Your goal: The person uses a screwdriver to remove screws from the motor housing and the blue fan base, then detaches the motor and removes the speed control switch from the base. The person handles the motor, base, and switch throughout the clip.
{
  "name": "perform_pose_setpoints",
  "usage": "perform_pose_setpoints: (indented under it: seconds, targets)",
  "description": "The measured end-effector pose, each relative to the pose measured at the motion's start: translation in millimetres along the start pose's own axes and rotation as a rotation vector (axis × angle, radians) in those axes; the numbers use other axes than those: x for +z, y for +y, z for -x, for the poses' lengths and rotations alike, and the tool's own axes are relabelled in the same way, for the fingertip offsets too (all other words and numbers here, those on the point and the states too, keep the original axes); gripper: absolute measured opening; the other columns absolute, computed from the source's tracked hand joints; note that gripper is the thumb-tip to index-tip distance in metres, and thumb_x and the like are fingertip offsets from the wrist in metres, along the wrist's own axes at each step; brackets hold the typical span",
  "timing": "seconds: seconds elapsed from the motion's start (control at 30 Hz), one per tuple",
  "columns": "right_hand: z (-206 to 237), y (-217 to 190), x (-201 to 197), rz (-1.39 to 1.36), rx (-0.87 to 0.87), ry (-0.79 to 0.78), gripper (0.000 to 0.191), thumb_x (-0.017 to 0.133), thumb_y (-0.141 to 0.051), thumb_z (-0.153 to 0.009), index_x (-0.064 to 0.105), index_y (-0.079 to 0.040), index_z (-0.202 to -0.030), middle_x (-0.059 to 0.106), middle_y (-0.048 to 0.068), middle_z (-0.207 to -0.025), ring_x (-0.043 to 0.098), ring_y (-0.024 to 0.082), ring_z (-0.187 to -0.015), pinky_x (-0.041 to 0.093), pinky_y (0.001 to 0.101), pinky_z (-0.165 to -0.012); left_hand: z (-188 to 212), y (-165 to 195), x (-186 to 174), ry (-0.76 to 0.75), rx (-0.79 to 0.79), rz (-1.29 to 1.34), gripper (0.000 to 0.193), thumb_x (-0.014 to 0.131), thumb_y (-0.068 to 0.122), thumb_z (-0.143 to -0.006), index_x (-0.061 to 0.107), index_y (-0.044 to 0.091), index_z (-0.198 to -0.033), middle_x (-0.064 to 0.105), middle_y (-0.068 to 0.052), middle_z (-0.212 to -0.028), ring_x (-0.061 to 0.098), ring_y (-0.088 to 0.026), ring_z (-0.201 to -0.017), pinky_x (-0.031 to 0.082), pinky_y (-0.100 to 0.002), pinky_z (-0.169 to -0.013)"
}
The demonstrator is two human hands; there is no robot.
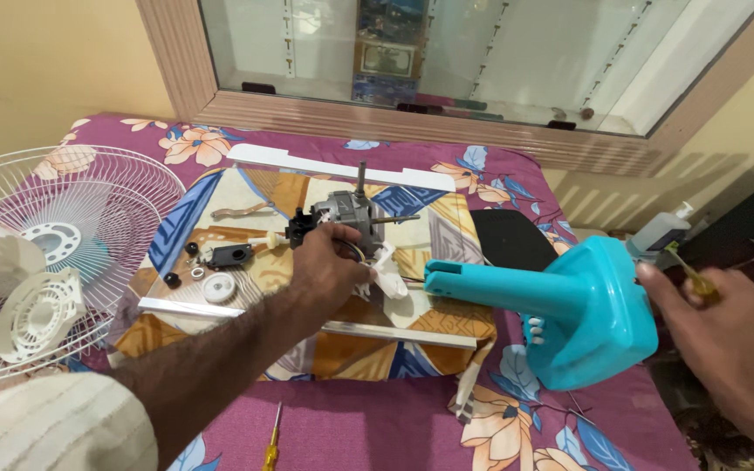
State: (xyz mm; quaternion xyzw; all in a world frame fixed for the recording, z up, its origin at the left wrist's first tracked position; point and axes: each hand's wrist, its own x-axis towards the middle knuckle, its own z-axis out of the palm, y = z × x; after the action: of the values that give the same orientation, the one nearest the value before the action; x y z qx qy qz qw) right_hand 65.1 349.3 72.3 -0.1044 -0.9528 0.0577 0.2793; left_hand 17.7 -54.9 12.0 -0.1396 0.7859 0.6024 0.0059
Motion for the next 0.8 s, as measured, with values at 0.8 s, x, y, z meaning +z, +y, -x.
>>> perform_pose_setpoints:
  seconds: [0.8]
  targets:
    - [48,-2,35,-0.665,0.346,-0.499,0.064,0.086,-0.033,-0.070,0.067,0.005,-0.117,0.077,0.021,-0.100,0.074,0.026,-0.091,0.058,0.0390,-0.083,-19,20,-22,0.160,0.090,-0.250,0.058,0.085,0.026,-0.082,0.060,0.000,-0.127,0.074,-0.018,-0.111,0.075,-0.027,-0.095,0.064,-0.038,-0.080]
